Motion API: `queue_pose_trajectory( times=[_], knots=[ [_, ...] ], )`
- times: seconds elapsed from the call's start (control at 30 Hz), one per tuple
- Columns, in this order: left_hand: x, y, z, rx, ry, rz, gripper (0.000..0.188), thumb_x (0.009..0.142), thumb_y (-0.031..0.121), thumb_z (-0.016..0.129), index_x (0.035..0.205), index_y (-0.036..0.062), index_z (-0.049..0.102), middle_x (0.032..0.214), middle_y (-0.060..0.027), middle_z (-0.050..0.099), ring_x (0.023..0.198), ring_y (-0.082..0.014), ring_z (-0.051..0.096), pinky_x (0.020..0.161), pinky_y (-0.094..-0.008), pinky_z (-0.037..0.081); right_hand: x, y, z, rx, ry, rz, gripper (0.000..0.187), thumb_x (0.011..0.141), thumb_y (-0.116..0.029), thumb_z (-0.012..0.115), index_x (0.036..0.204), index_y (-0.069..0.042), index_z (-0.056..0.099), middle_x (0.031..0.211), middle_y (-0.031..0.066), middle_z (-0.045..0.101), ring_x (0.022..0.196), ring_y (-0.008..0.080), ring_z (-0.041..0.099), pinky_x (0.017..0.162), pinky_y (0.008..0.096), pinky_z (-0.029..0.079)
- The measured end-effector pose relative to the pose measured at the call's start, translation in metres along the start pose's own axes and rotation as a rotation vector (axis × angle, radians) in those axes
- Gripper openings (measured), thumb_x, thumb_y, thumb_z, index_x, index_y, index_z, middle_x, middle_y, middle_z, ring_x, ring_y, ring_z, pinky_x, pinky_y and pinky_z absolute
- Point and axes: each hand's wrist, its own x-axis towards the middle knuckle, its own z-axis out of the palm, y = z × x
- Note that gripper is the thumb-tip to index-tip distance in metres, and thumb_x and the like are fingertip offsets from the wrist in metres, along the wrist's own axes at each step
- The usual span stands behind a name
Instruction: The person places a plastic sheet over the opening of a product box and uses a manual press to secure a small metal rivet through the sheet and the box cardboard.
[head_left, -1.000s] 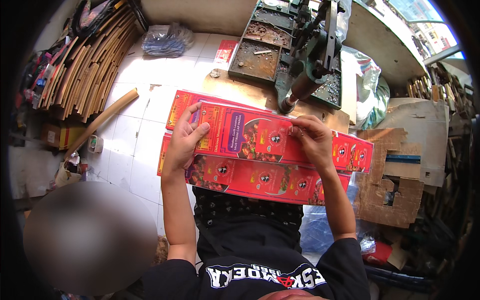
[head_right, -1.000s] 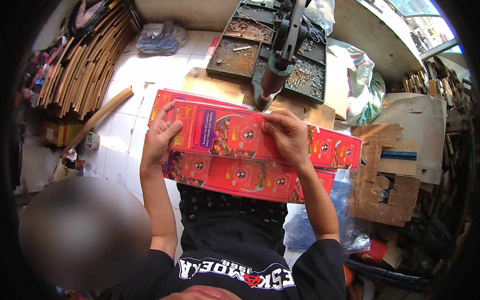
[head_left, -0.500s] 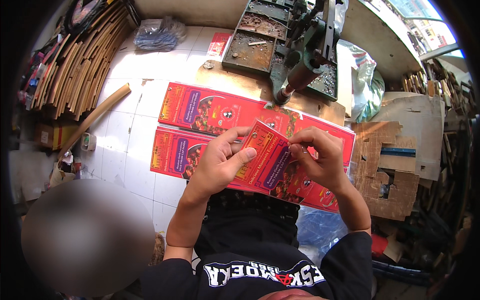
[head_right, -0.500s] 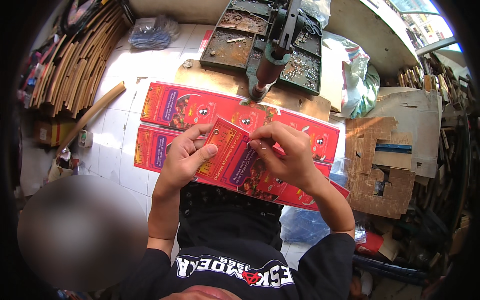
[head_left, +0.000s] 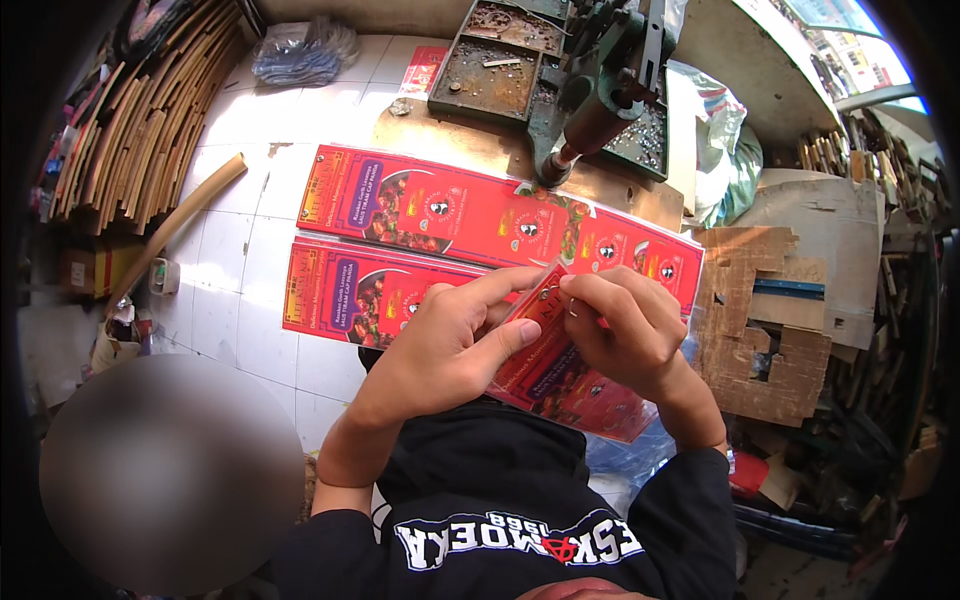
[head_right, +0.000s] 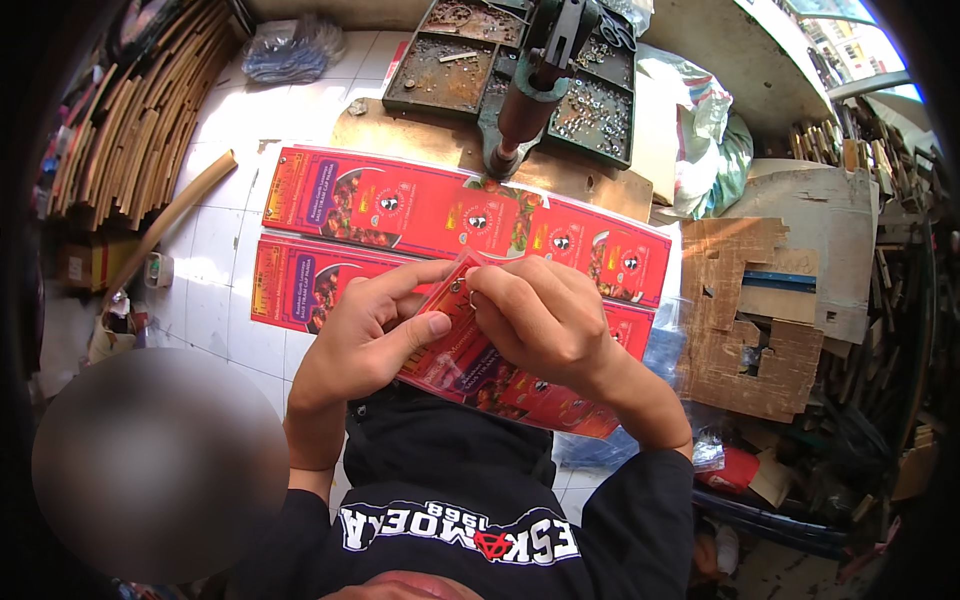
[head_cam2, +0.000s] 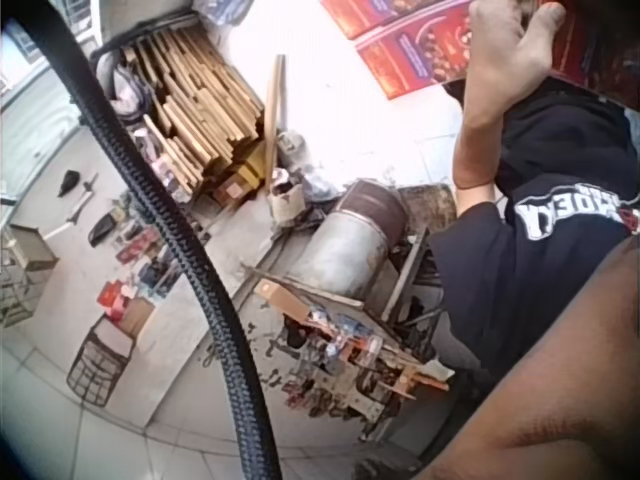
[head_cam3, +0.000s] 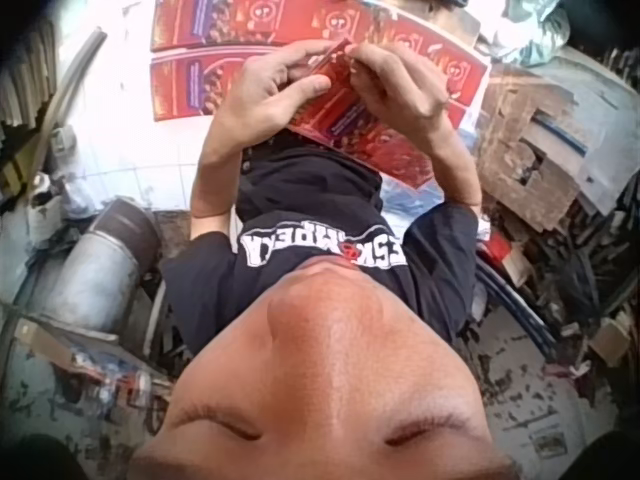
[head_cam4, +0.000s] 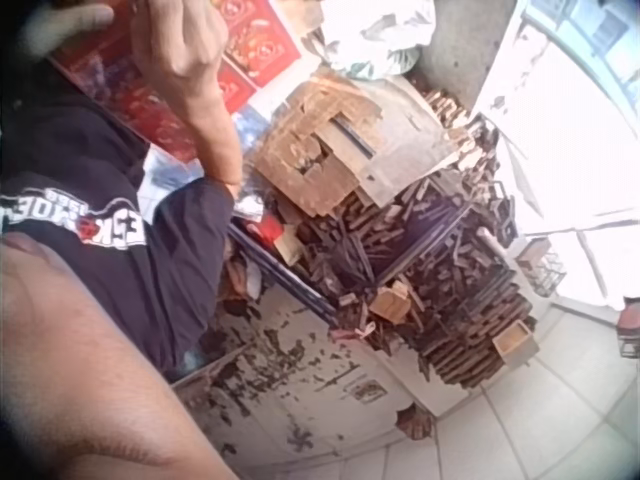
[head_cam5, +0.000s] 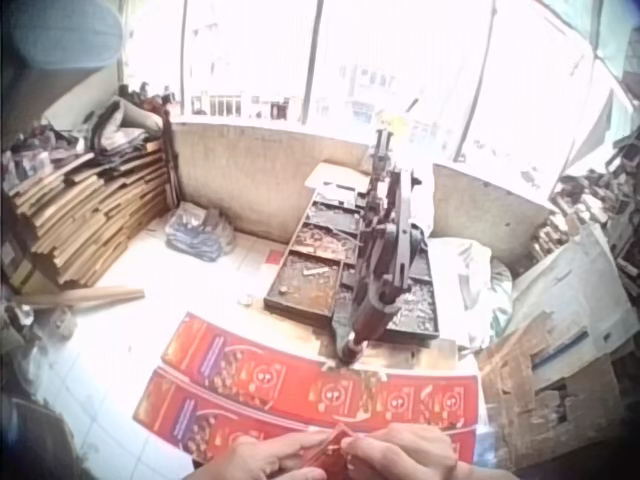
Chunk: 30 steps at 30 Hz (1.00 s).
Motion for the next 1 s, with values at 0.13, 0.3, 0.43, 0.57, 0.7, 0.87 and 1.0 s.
queue_pose_trajectory(
  times=[0.13,0.3,0.43,0.57,0.7,0.87,1.0],
  knots=[
    [0.000,-0.002,0.003,0.013,0.043,0.104,0.040,0.093,0.005,0.063,0.132,-0.0049,0.056,0.056,-0.0043,0.045,0.052,-0.0053,0.039,0.050,-0.0272,0.032,-0.002,-0.002,0.000,-0.022,-0.012,0.008,0.023,0.076,0.003,0.074,0.096,0.001,0.065,0.077,0.0080,0.063,0.059,0.0191,0.062,0.050,0.0325,0.049],
    [0.001,-0.002,0.005,0.002,0.039,0.099,0.041,0.093,0.006,0.064,0.132,-0.0034,0.056,0.055,-0.0051,0.042,0.050,-0.0070,0.038,0.050,-0.0283,0.031,-0.008,-0.001,0.003,-0.009,0.016,0.040,0.022,0.075,0.004,0.073,0.095,0.000,0.065,0.075,0.0071,0.063,0.056,0.0191,0.061,0.049,0.0322,0.049],
    [0.002,-0.005,0.003,0.052,0.012,0.104,0.041,0.093,0.006,0.064,0.133,-0.0029,0.057,0.054,-0.0053,0.043,0.049,-0.0075,0.038,0.050,-0.0285,0.031,-0.010,-0.001,0.004,0.005,0.022,0.064,0.021,0.076,0.004,0.074,0.095,-0.001,0.065,0.072,0.0066,0.062,0.055,0.0189,0.060,0.049,0.0324,0.048],
    [0.002,-0.004,0.003,0.052,0.008,0.112,0.041,0.093,0.007,0.064,0.132,-0.0030,0.057,0.055,-0.0060,0.045,0.049,-0.0084,0.039,0.051,-0.0286,0.032,-0.011,-0.002,0.004,0.013,0.006,0.080,0.021,0.076,0.004,0.074,0.094,-0.001,0.065,0.071,0.0066,0.061,0.055,0.0188,0.060,0.048,0.0326,0.048],
    [0.001,-0.010,0.005,0.035,0.033,0.152,0.039,0.093,0.006,0.064,0.130,-0.0032,0.057,0.056,-0.0074,0.048,0.049,-0.0092,0.041,0.051,-0.0289,0.033,-0.010,-0.003,0.004,0.021,-0.001,0.085,0.020,0.076,0.004,0.074,0.093,-0.002,0.065,0.069,0.0061,0.059,0.054,0.0191,0.059,0.048,0.0329,0.047],
    [0.000,-0.006,0.003,0.066,0.014,0.114,0.038,0.092,0.006,0.064,0.129,-0.0027,0.058,0.057,-0.0086,0.049,0.049,-0.0096,0.042,0.051,-0.0294,0.034,-0.006,-0.005,-0.001,0.065,-0.086,0.160,0.019,0.075,0.004,0.073,0.090,-0.002,0.064,0.065,0.0059,0.055,0.052,0.0196,0.058,0.047,0.0333,0.045],
    [-0.001,-0.002,0.001,0.104,-0.023,0.097,0.037,0.092,0.006,0.064,0.128,-0.0024,0.058,0.056,-0.0085,0.049,0.049,-0.0099,0.041,0.051,-0.0297,0.033,-0.005,-0.006,-0.004,0.140,-0.117,0.225,0.018,0.075,0.005,0.071,0.089,-0.003,0.064,0.065,0.0061,0.055,0.051,0.0189,0.058,0.046,0.0329,0.044]
  ],
)
